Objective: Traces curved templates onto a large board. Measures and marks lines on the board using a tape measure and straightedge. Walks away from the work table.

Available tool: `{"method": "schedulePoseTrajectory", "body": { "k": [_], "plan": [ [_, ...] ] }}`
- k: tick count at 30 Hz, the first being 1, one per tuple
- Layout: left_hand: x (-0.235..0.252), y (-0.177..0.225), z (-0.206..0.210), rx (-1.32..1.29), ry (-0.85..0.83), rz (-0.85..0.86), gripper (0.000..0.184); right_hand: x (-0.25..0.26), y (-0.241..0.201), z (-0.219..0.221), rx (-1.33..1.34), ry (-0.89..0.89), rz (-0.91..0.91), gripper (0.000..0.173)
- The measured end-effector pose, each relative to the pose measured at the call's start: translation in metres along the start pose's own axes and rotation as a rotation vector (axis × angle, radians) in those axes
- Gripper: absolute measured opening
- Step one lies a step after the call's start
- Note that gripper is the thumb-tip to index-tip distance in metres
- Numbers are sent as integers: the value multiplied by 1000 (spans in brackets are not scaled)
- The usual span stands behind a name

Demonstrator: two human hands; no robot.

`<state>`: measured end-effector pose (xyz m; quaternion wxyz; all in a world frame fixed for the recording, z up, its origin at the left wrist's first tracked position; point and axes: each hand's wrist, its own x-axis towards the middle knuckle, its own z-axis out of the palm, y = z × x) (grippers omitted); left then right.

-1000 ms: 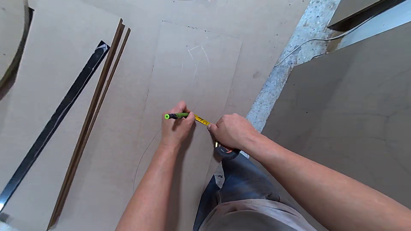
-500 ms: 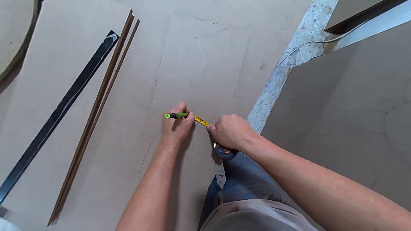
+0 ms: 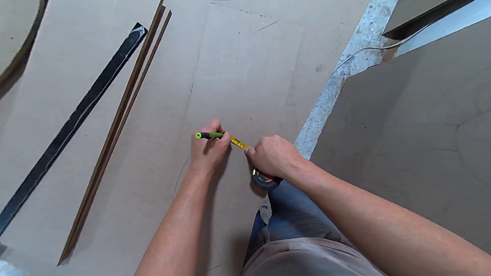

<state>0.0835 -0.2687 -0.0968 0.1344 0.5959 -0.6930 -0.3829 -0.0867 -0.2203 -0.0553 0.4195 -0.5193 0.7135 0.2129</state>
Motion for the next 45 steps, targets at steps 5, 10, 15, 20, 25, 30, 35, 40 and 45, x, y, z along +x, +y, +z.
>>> {"method": "schedulePoseTrajectory", "body": {
  "k": [5,10,15,20,25,30,35,40,45],
  "plan": [
    [-6,-5,-3,6,-3,-6,14,-4,-6,6,5,8,-1,60],
    [-13,-13,-7,-12,8,3,13,-8,-13,12,10,-10,3,60],
    [-21,-20,-12,-34,7,-17,14,-10,-19,19,8,-11,-8,61],
    [-29,-26,-18,-23,1,-32,12,-14,-26,26,10,-14,-25,60],
    [-39,-32,-22,-18,16,-29,13,-17,-32,33,-7,-26,-37,61],
    [-48,-40,-26,-15,28,-25,13,-21,-39,38,-39,-38,-41,61],
    [-57,-48,-26,-28,57,-22,14,-25,-44,44,-41,-38,-48,60],
    [-65,-52,-30,-28,58,-49,14,-27,-49,49,-58,-45,-48,61],
    [-73,-56,-30,-23,84,-57,14,-28,-51,54,-78,-50,-70,61]
  ]
}}
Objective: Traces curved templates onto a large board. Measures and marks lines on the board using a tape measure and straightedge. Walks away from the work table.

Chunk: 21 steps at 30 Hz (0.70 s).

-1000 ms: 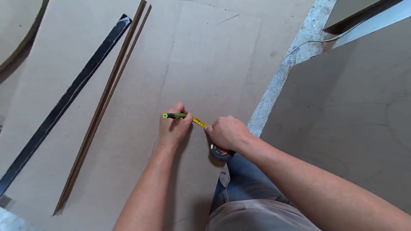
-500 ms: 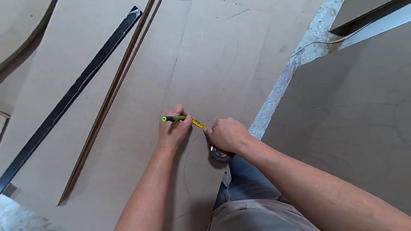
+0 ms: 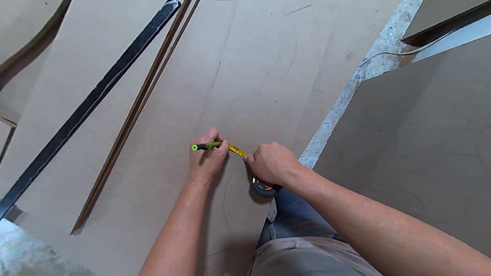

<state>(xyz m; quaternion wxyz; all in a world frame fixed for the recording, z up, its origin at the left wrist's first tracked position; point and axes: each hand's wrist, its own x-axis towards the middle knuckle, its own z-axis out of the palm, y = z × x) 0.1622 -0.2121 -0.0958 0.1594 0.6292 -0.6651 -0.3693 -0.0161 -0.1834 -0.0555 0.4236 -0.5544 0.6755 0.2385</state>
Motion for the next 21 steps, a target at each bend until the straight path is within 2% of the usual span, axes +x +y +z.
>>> {"method": "schedulePoseTrajectory", "body": {
  "k": [21],
  "plan": [
    [-49,-26,-11,-64,61,-114,13,-13,-24,23,-112,-49,-66,60]
  ]
}}
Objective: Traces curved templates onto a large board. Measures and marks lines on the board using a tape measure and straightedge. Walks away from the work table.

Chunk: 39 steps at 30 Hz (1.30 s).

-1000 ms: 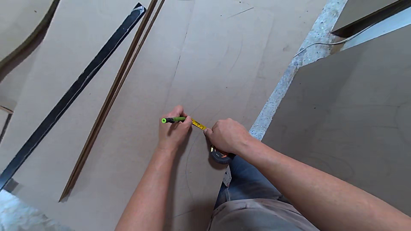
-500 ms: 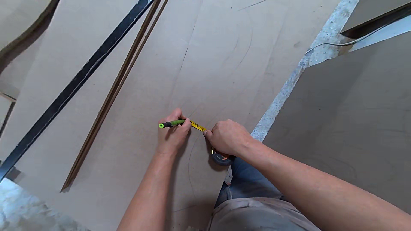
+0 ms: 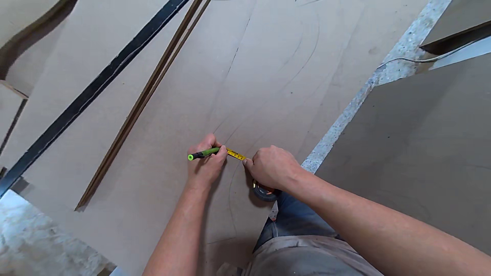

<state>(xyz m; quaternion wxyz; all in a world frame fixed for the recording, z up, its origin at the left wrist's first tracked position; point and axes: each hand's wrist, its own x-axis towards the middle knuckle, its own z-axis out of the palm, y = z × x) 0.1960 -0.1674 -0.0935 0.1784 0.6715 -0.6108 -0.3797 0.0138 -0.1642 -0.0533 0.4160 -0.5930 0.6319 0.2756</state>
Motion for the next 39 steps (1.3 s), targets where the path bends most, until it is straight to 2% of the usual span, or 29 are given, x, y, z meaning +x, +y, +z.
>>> {"method": "schedulePoseTrajectory", "body": {
  "k": [10,39],
  "plan": [
    [-19,-10,-3,-12,44,-47,13,-5,-8,10,-54,28,-29,59],
    [-74,-34,0,-89,169,-181,13,-13,-24,27,-240,-35,-120,56]
  ]
}}
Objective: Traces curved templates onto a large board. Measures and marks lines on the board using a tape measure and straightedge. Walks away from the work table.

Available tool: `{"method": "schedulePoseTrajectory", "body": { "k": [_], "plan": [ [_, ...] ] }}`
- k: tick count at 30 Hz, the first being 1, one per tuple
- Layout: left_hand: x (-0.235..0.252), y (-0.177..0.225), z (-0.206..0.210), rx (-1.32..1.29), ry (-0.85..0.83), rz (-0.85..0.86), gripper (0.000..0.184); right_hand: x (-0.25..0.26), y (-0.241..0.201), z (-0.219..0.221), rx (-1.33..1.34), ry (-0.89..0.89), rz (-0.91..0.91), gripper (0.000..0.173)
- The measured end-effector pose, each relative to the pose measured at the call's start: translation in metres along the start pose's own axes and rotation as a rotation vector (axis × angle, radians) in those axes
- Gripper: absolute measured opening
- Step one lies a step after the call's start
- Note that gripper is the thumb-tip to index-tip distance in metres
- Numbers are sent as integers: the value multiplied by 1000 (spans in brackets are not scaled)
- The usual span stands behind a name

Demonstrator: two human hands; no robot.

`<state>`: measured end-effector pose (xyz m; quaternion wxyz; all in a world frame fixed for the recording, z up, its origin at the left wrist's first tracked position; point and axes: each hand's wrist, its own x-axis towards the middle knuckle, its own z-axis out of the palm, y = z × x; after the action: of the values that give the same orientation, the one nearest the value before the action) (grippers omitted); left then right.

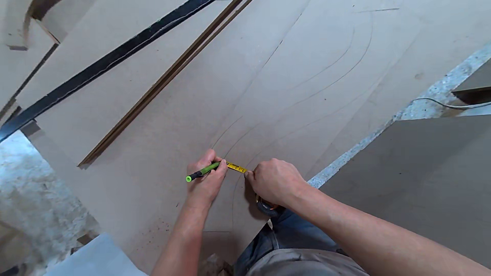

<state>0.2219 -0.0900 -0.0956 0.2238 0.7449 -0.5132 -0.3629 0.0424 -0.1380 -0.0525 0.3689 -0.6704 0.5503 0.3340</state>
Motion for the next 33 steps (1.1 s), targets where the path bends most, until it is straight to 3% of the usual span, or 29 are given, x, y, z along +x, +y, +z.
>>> {"method": "schedulePoseTrajectory", "body": {
  "k": [33],
  "plan": [
    [-63,-23,-8,-11,85,-159,12,-13,-22,25,-159,-48,-110,55]
  ]
}}
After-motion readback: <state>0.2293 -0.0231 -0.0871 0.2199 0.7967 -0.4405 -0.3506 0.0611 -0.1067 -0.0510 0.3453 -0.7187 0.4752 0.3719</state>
